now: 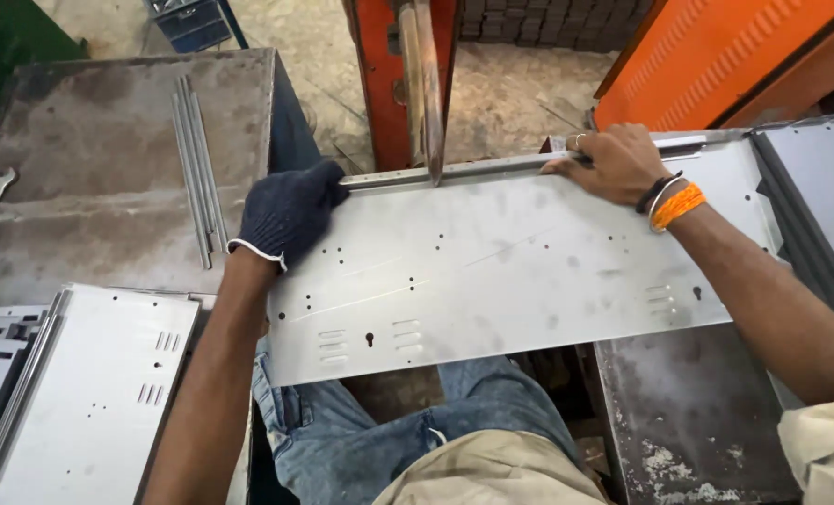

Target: Using a stationary spot welding machine to attach a thin metal strip to a pre-punched metal panel.

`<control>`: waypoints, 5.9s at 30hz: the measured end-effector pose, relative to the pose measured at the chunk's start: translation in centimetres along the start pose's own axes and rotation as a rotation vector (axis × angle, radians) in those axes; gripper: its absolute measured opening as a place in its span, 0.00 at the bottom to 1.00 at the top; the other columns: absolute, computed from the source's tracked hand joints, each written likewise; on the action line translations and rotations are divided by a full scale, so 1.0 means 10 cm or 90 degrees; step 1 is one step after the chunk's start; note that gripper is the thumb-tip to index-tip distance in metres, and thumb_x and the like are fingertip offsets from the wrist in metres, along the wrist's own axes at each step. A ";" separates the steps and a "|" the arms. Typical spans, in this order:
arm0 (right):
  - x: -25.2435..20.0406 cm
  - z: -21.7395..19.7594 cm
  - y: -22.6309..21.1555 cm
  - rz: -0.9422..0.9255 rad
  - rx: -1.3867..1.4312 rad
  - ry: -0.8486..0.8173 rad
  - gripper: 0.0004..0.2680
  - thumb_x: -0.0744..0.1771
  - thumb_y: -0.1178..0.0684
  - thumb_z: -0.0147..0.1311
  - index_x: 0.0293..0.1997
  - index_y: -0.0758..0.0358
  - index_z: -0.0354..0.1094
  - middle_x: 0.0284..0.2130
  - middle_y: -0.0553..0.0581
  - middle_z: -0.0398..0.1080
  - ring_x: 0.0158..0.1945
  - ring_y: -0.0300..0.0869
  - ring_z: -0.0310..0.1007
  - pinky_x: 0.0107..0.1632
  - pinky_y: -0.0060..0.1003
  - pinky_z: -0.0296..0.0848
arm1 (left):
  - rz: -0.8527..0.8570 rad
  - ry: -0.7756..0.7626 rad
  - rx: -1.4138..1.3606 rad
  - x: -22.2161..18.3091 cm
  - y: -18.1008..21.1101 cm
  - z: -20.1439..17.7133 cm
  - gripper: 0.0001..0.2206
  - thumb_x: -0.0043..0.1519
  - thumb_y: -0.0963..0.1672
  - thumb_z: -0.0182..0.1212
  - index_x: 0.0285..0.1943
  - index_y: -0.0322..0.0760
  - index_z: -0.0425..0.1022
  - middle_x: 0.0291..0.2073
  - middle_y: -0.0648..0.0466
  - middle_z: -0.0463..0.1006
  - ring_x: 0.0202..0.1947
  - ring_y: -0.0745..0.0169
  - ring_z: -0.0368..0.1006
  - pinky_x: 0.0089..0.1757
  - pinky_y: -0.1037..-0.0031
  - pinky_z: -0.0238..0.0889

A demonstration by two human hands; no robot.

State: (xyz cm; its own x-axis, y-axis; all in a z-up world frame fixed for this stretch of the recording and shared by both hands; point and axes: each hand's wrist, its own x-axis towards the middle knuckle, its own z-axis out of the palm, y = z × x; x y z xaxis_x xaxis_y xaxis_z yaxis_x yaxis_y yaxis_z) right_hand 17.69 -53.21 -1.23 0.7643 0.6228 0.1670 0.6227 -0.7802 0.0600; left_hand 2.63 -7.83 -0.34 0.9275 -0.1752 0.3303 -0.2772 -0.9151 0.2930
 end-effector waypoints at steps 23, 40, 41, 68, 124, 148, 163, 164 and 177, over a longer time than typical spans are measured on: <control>-0.26 0.10 0.87 0.098 -0.077 -0.046 0.32 0.64 0.18 0.45 0.15 0.61 0.68 0.08 0.53 0.57 0.14 0.43 0.54 0.23 0.42 0.54 | -0.008 0.094 -0.411 0.43 0.54 0.43 0.24 0.74 0.52 0.41 0.75 0.36 0.57 0.42 0.46 0.82 0.44 0.50 0.80 0.50 0.61 0.68; -0.39 0.14 1.02 0.167 -0.135 -0.091 0.31 0.64 0.16 0.44 0.26 0.60 0.75 0.08 0.54 0.64 0.12 0.42 0.59 0.23 0.40 0.58 | 0.010 0.079 -0.602 0.47 0.61 0.54 0.35 0.73 0.60 0.27 0.82 0.36 0.49 0.52 0.43 0.77 0.51 0.52 0.74 0.57 0.64 0.62; -0.46 0.16 0.89 0.174 -0.149 -0.116 0.31 0.64 0.16 0.45 0.25 0.60 0.74 0.09 0.54 0.63 0.14 0.41 0.58 0.24 0.40 0.56 | 0.014 0.023 -0.508 0.41 0.60 0.44 0.33 0.72 0.59 0.35 0.78 0.37 0.53 0.51 0.42 0.79 0.49 0.50 0.77 0.53 0.63 0.65; 0.34 -0.11 -0.95 -0.094 0.194 0.085 0.13 0.70 0.47 0.56 0.31 0.66 0.67 0.22 0.66 0.69 0.30 0.59 0.72 0.36 0.53 0.65 | 0.165 0.100 -0.002 -0.08 0.22 -0.42 0.18 0.58 0.50 0.71 0.52 0.38 0.79 0.43 0.44 0.81 0.42 0.41 0.78 0.44 0.56 0.69; 0.43 0.08 -1.18 -0.139 0.430 0.087 0.21 0.63 0.70 0.42 0.65 0.75 0.52 0.35 0.75 0.73 0.39 0.62 0.78 0.32 0.52 0.70 | -0.025 -0.079 0.061 -0.21 -0.10 -0.27 0.10 0.61 0.52 0.62 0.38 0.47 0.79 0.28 0.43 0.80 0.31 0.35 0.76 0.33 0.46 0.66; -1.14 0.73 -1.90 -0.038 0.131 -0.029 0.25 0.54 0.46 0.72 0.51 0.63 0.68 0.46 0.59 0.67 0.56 0.53 0.66 0.57 0.47 0.63 | -0.002 -0.141 -0.092 -1.34 0.79 1.09 0.21 0.53 0.53 0.71 0.50 0.41 0.79 0.36 0.45 0.83 0.38 0.39 0.78 0.39 0.51 0.69; -0.95 0.63 -2.21 -0.043 0.281 -0.169 0.20 0.64 0.36 0.66 0.49 0.60 0.68 0.29 0.61 0.75 0.39 0.59 0.76 0.42 0.55 0.69 | -0.062 -0.229 -0.020 -1.31 0.84 1.06 0.23 0.49 0.53 0.74 0.51 0.45 0.80 0.39 0.45 0.83 0.42 0.39 0.78 0.42 0.51 0.69; -1.00 0.66 -2.08 -0.061 0.322 -0.104 0.13 0.65 0.41 0.64 0.46 0.57 0.73 0.29 0.59 0.76 0.36 0.56 0.77 0.40 0.52 0.71 | -0.075 -0.233 -0.027 -1.33 0.83 1.04 0.23 0.48 0.53 0.74 0.51 0.45 0.80 0.39 0.46 0.83 0.42 0.40 0.78 0.42 0.51 0.69; -3.14 1.08 -0.32 0.396 0.320 -0.028 0.15 0.67 0.38 0.59 0.41 0.61 0.80 0.25 0.60 0.76 0.29 0.47 0.74 0.36 0.44 0.70 | -0.395 -0.011 0.114 -2.80 -0.56 1.11 0.10 0.66 0.50 0.55 0.49 0.53 0.82 0.35 0.45 0.82 0.36 0.38 0.78 0.38 0.50 0.68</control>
State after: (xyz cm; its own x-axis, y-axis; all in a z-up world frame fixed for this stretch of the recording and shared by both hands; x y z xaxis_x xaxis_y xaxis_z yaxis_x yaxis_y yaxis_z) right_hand -6.50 -69.59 -17.34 0.9957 0.0916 -0.0155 0.0727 -0.8718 -0.4844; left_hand -19.06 -1.84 -21.15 0.9063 0.4012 0.1326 0.3564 -0.8945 0.2700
